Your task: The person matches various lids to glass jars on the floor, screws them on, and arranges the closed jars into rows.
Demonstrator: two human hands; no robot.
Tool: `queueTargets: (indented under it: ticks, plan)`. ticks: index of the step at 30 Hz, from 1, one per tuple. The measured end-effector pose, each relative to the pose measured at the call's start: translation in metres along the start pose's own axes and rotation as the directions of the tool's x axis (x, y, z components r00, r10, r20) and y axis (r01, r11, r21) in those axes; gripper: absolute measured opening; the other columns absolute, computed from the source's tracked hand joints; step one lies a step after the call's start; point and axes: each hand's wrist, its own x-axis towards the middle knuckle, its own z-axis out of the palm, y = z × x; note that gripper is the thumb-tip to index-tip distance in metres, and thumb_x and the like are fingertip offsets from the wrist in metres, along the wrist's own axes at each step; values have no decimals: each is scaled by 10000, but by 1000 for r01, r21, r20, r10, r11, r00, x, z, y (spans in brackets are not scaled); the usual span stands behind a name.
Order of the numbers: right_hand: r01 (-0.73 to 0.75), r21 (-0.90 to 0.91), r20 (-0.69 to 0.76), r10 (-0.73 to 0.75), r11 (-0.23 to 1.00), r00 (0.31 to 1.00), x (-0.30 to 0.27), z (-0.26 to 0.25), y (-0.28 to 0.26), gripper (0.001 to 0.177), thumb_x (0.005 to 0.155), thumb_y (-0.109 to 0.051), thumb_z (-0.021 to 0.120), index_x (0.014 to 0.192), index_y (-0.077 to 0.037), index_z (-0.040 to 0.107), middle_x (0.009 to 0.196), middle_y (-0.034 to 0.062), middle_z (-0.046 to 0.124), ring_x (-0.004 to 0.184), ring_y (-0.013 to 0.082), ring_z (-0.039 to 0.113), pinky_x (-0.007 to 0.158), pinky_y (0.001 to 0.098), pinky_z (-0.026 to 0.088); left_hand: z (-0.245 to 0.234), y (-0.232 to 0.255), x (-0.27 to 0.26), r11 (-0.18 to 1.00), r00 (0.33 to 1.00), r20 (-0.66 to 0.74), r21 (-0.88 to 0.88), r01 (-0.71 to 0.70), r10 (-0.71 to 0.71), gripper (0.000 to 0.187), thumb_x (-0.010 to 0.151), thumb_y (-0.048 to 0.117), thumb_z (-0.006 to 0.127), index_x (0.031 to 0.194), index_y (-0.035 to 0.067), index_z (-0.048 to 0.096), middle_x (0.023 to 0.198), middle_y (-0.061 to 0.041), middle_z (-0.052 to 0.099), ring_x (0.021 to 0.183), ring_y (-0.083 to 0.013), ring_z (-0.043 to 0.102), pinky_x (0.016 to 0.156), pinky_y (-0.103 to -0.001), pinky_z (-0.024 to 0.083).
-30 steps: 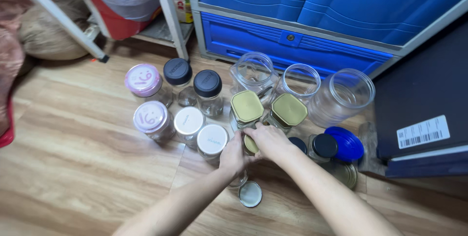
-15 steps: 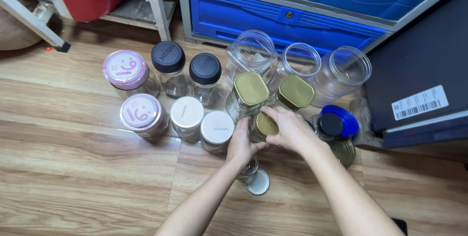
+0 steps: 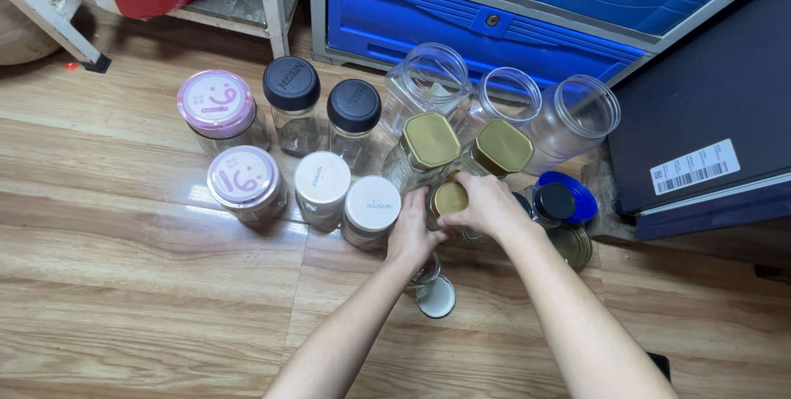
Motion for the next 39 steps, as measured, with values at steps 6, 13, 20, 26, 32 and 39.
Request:
queueTargets:
  ticks: [6, 13, 20, 26, 32, 39]
  plan:
    - [-145, -224, 5, 149, 964, 989, 8, -2, 5, 758, 943, -719, 608, 1064, 7, 787, 1087, 229, 736, 1081, 397, 694, 911, 513, 567, -1, 4, -2, 1000, 1000, 6, 21, 15, -16, 1022, 608, 275, 963, 1444, 87, 406, 1455, -109, 487, 1307, -327, 538, 1028, -432, 501]
    - [333, -201, 12, -337, 921, 941, -1, -3, 15, 860, 625, -378, 888, 1385, -53, 648, 1257, 252, 677, 1101, 402, 681, 886, 477, 570, 5, -2, 2, 1000, 999, -30, 23, -18, 19, 984, 622, 243, 950, 1434, 81, 420, 1442, -118, 505, 1289, -335, 562, 1010, -430, 519]
    - [70, -245, 66, -55, 967, 996, -12, -6, -11, 891, 660, -314, 930, 1417, -157, 487, 1409, 184, 540, 1190, 399, 627, 975, 476, 538, 7, -3, 4, 991, 997, -31, 112, -70, 74, 954, 668, 207, 932, 1449, 59, 403, 1420, -164, 521, 1283, -377, 562, 993, -452, 516]
    - [93, -60, -75, -97, 994, 992, -26, -7, -18, 837, 676, -179, 868, 1425, -223, 498, 1345, 147, 576, 1151, 384, 645, 970, 465, 543, -5, -5, -6, 955, 966, 23, 145, -259, 258, 1240, 579, 269, 1008, 1485, -66, 230, 1456, -357, 345, 1315, -493, 458, 1060, -481, 452]
    - [272, 146, -348, -208, 951, 914, -55, -12, -1, 792, 664, -252, 897, 1359, -176, 523, 1320, 135, 612, 1165, 356, 644, 969, 469, 521, -49, -53, -72, 969, 964, 97, 5, -247, 245, 848, 745, 251, 829, 1483, 49, 466, 1443, -176, 592, 1359, -328, 620, 1149, -392, 494]
    - [121, 157, -23, -119, 980, 993, -92, 47, -30, 861, 644, -209, 887, 1427, -252, 533, 1380, 50, 602, 1207, 319, 610, 985, 446, 510, -12, -69, -85, 956, 965, -44, -131, -263, 259, 1184, 516, 242, 1012, 1443, -38, 330, 1409, -247, 468, 1304, -389, 484, 1065, -442, 413]
